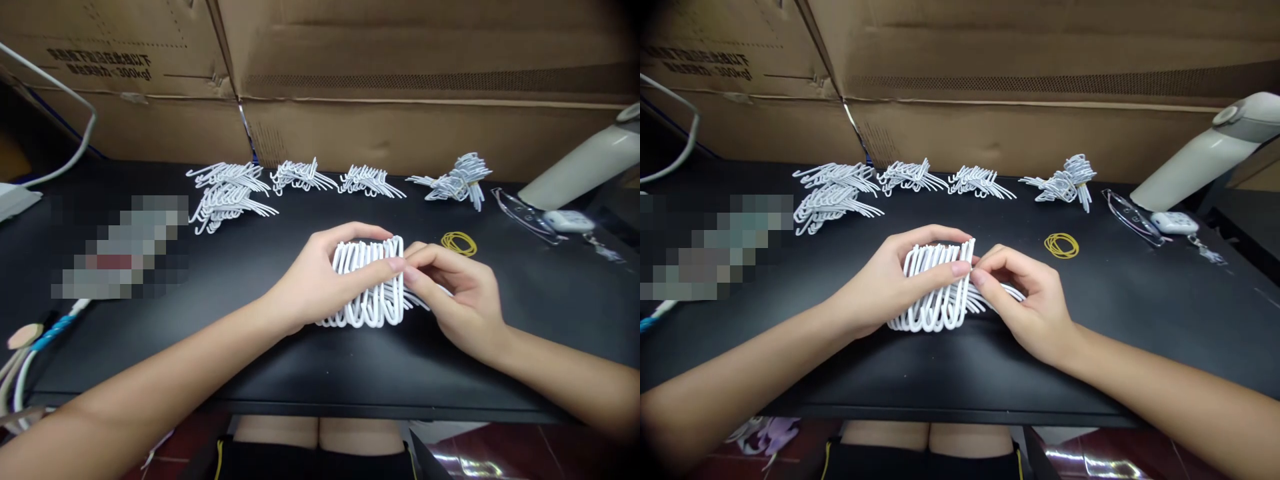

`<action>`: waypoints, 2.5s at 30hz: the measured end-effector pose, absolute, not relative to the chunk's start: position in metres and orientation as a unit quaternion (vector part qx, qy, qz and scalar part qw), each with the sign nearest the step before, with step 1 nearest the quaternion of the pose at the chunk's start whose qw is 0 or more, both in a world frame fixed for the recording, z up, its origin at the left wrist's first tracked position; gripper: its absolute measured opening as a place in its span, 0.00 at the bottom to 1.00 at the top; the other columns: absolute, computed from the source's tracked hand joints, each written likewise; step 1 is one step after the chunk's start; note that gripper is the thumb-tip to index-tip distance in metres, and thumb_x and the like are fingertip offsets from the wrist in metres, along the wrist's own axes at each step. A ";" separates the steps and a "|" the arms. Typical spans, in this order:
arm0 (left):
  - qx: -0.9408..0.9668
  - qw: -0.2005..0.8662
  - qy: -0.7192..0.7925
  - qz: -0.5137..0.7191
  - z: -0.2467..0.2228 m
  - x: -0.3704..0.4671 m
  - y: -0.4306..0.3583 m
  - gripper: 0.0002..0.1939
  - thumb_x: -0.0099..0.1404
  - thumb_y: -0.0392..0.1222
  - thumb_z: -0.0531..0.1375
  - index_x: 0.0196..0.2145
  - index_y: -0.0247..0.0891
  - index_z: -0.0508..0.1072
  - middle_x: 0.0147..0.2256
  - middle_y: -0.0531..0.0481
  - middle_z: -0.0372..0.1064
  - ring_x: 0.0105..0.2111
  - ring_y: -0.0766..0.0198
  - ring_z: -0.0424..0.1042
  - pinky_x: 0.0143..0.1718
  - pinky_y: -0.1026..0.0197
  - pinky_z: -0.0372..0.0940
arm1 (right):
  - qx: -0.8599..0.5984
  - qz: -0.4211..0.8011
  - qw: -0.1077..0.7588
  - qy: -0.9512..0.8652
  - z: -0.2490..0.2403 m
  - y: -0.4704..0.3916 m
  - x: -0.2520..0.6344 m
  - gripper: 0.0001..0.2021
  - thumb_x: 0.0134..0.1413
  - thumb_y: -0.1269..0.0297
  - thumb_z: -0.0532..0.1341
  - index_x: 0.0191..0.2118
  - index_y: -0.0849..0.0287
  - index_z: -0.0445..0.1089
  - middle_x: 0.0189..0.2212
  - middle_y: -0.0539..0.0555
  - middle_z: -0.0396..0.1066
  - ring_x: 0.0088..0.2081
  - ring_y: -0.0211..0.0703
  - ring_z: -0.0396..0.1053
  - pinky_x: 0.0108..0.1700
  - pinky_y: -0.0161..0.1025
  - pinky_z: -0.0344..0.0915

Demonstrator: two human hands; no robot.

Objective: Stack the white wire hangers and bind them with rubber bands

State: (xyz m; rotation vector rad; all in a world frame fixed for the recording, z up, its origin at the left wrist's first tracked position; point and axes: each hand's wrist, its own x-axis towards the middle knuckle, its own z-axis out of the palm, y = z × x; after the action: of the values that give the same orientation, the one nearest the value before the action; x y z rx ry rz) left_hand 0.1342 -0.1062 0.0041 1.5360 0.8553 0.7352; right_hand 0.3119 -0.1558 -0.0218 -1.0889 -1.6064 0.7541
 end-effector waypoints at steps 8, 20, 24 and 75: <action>0.621 0.646 0.352 0.270 0.003 0.133 -0.107 0.30 0.46 0.46 0.72 0.47 0.39 0.72 0.37 0.48 0.75 0.39 0.55 0.74 0.40 0.56 0.69 | -0.459 0.313 0.498 -0.666 -0.019 -0.157 0.312 0.10 0.58 0.62 0.60 0.27 0.58 0.68 0.24 0.51 0.68 0.28 0.38 0.66 0.29 0.34 0.63; 0.604 0.651 0.358 0.289 0.003 0.134 -0.111 0.29 0.49 0.48 0.70 0.49 0.39 0.73 0.40 0.46 0.75 0.40 0.55 0.74 0.41 0.54 0.69 | -0.464 0.298 0.511 -0.660 -0.019 -0.158 0.312 0.10 0.57 0.61 0.61 0.26 0.57 0.70 0.24 0.51 0.69 0.27 0.39 0.67 0.30 0.37 0.67; 0.602 0.651 0.356 0.293 0.004 0.134 -0.111 0.29 0.49 0.48 0.70 0.49 0.39 0.74 0.40 0.45 0.76 0.40 0.54 0.74 0.41 0.54 0.69 | -0.461 0.288 0.512 -0.665 -0.018 -0.157 0.313 0.10 0.56 0.61 0.62 0.25 0.57 0.70 0.23 0.51 0.69 0.26 0.39 0.67 0.29 0.37 0.67; 0.567 0.673 0.336 0.336 0.004 0.137 -0.114 0.27 0.49 0.47 0.71 0.46 0.38 0.73 0.41 0.44 0.75 0.39 0.55 0.76 0.40 0.55 0.71 | -0.439 0.125 0.520 -0.722 -0.023 -0.170 0.310 0.11 0.48 0.71 0.67 0.39 0.50 0.73 0.25 0.49 0.74 0.22 0.40 0.68 0.23 0.39 0.67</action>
State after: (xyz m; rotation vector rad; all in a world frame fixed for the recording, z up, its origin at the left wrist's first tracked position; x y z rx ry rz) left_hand 0.1373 -0.1140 0.0039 1.2753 0.7553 0.7567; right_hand 0.3102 -0.1698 -0.0232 -1.0528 -1.7297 0.2998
